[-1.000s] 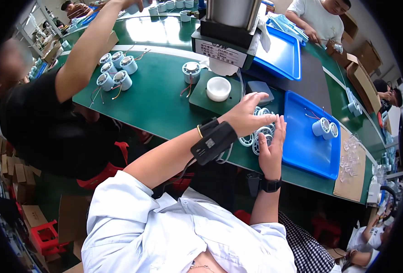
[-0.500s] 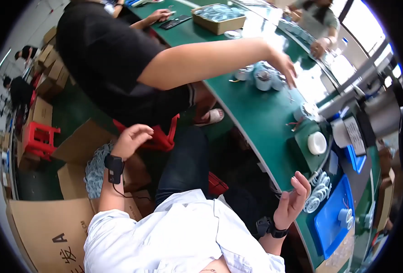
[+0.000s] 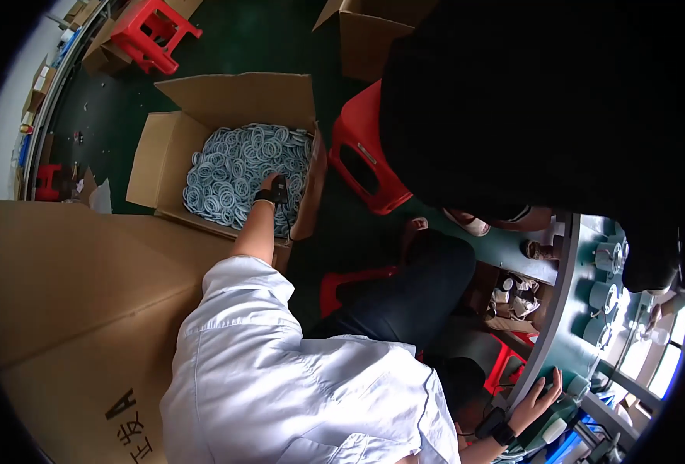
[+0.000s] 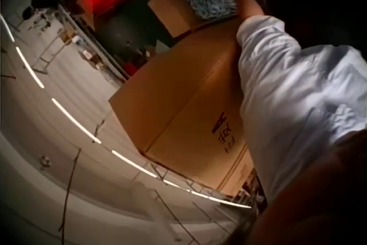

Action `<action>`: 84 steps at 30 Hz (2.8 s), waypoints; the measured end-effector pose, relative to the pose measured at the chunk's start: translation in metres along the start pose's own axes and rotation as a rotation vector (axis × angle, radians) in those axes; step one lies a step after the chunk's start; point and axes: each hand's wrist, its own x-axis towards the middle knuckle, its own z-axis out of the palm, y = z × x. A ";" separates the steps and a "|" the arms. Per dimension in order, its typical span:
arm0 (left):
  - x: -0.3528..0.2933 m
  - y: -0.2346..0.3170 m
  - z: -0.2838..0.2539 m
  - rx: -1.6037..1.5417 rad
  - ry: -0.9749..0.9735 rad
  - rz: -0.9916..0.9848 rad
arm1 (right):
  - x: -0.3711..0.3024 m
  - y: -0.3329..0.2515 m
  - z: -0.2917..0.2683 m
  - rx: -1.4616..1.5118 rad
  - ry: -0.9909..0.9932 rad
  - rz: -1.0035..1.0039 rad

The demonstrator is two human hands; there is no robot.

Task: The person picks up a plastic ring and a motor, fits the ring onto the motor, and presses the assembly into a machine. After removing it, they fit a second plastic ring onto the other side and place the completed unit on the table.

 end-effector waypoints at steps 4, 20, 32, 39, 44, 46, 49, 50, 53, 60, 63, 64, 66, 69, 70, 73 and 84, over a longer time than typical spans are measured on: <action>0.036 -0.047 0.061 -0.487 -0.230 -0.216 | -0.008 0.018 0.003 -0.048 0.026 0.059; -0.035 0.045 0.068 -0.302 -0.035 -0.304 | 0.012 0.005 0.006 -0.028 0.127 0.267; -0.058 0.030 0.051 -0.782 0.131 -0.656 | 0.010 0.005 0.000 -0.180 0.084 0.156; -0.111 0.120 -0.028 -1.012 0.534 -0.442 | 0.011 0.002 -0.002 -0.127 0.092 0.096; -0.124 0.133 -0.062 -1.112 0.546 -0.374 | 0.014 -0.003 0.004 -0.062 0.087 0.037; -0.131 0.141 -0.072 -1.131 0.571 -0.370 | 0.013 -0.003 0.004 -0.018 0.102 0.011; -0.138 0.169 -0.074 -1.227 0.493 -0.248 | 0.004 -0.004 -0.002 0.057 0.119 0.035; -0.147 0.184 -0.073 -1.247 0.454 -0.203 | 0.001 -0.004 -0.006 0.078 0.139 0.053; -0.166 0.174 -0.084 -1.236 0.437 -0.060 | 0.004 -0.026 -0.005 0.178 0.142 0.070; -0.192 0.210 -0.124 -1.198 0.351 0.158 | 0.001 -0.036 -0.013 0.267 0.227 0.086; -0.200 0.241 -0.136 -1.233 0.286 0.223 | -0.005 -0.037 -0.013 0.294 0.254 0.103; -0.198 0.243 -0.140 -1.234 0.294 0.241 | -0.001 -0.037 -0.015 0.299 0.244 0.107; -0.196 0.248 -0.145 -1.198 0.305 0.234 | 0.004 -0.038 -0.019 0.305 0.221 0.117; -0.203 0.245 -0.151 -1.161 0.329 0.223 | -0.004 -0.037 -0.014 0.309 0.207 0.125; -0.209 0.241 -0.153 -1.140 0.346 0.204 | -0.006 -0.038 -0.014 0.306 0.191 0.130; -0.207 0.246 -0.155 -1.121 0.364 0.193 | 0.006 -0.037 -0.016 0.311 0.208 0.120; -0.254 0.284 -0.175 -1.178 0.328 0.372 | 0.001 -0.048 -0.020 0.418 0.269 0.053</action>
